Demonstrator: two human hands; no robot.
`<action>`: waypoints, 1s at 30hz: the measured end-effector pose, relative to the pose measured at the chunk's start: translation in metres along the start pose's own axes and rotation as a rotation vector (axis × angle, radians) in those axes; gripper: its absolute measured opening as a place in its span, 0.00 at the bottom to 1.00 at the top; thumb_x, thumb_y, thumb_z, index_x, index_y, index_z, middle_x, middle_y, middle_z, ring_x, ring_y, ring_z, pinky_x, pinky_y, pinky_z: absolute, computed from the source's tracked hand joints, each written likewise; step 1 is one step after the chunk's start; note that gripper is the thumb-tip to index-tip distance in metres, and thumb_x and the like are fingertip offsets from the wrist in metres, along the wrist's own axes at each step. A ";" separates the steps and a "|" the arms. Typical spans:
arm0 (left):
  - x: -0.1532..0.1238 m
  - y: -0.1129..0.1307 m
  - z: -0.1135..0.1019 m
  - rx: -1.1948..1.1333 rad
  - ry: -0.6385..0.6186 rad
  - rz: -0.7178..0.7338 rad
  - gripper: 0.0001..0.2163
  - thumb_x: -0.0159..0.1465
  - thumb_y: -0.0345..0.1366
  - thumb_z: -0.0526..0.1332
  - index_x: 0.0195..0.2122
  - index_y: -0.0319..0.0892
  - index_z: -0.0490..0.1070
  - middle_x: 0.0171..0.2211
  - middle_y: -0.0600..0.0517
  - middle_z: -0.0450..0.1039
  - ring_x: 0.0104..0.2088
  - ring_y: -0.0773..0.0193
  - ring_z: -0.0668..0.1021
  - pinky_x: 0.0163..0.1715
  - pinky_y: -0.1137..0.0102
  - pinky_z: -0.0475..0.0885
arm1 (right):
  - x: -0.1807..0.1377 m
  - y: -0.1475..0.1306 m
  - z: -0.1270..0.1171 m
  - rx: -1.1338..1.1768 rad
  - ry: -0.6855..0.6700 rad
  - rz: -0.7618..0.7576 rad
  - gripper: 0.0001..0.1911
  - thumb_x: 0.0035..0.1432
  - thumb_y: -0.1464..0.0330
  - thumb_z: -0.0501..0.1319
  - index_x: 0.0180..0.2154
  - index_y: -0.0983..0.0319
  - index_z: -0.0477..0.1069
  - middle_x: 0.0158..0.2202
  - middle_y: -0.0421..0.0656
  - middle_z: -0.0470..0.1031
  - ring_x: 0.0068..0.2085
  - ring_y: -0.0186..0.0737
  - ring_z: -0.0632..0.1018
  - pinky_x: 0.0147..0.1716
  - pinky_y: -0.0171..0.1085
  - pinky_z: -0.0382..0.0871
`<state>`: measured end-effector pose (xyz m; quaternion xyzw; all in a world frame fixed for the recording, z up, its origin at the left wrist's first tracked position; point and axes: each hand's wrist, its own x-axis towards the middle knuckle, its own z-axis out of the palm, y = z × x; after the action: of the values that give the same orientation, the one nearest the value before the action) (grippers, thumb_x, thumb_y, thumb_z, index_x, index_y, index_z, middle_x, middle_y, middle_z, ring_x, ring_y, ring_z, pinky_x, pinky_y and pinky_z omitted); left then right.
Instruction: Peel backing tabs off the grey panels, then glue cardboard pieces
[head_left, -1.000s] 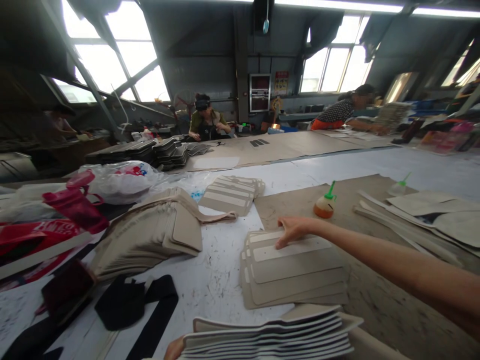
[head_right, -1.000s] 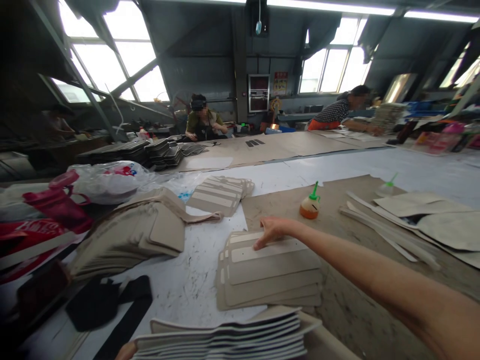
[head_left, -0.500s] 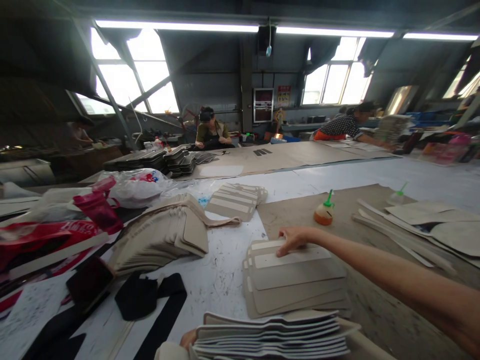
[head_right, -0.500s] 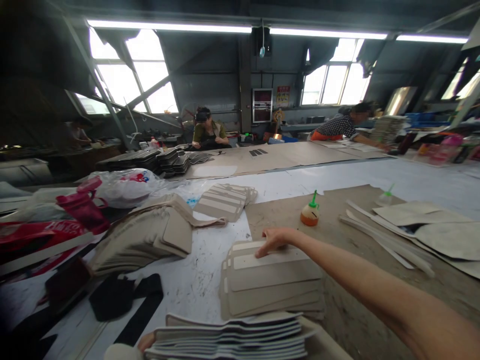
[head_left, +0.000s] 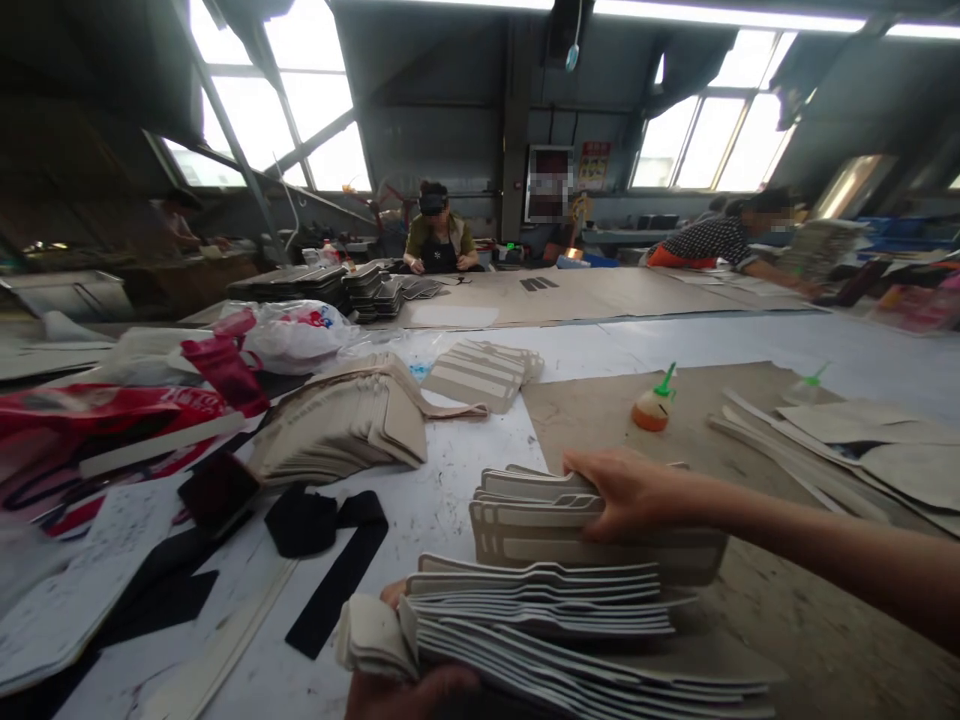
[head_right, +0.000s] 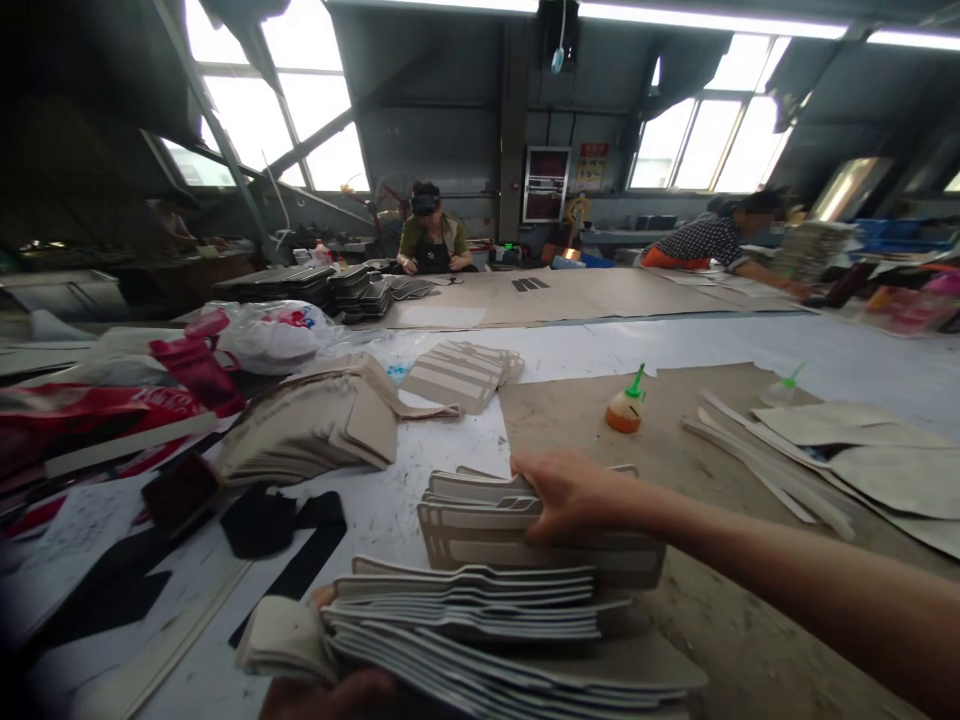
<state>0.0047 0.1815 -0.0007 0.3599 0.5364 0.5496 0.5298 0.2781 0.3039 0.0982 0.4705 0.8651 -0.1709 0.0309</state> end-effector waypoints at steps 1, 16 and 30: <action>0.000 0.000 0.001 -0.018 -0.015 0.006 0.32 0.34 0.37 0.76 0.40 0.43 0.66 0.30 0.53 0.76 0.34 0.55 0.77 0.39 0.63 0.73 | -0.003 -0.009 -0.001 -0.024 0.028 -0.014 0.23 0.43 0.59 0.64 0.41 0.60 0.65 0.36 0.45 0.75 0.37 0.49 0.75 0.34 0.39 0.64; 0.020 -0.010 -0.014 0.287 -0.097 0.320 0.32 0.32 0.42 0.77 0.41 0.43 0.72 0.57 0.44 0.61 0.61 0.42 0.59 0.62 0.51 0.49 | 0.011 -0.052 0.012 0.136 -0.148 -0.326 0.19 0.53 0.55 0.59 0.41 0.60 0.64 0.36 0.44 0.73 0.34 0.43 0.73 0.30 0.36 0.62; 0.042 0.021 0.002 0.284 -0.174 0.148 0.26 0.33 0.43 0.76 0.35 0.46 0.74 0.40 0.51 0.72 0.48 0.49 0.71 0.56 0.60 0.63 | 0.009 -0.030 0.005 0.342 -0.255 -0.215 0.29 0.54 0.50 0.58 0.52 0.60 0.66 0.43 0.46 0.75 0.42 0.46 0.75 0.37 0.39 0.67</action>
<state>-0.0050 0.2260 0.0131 0.5157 0.5327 0.4726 0.4763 0.2474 0.2943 0.1000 0.3486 0.8579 -0.3753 0.0416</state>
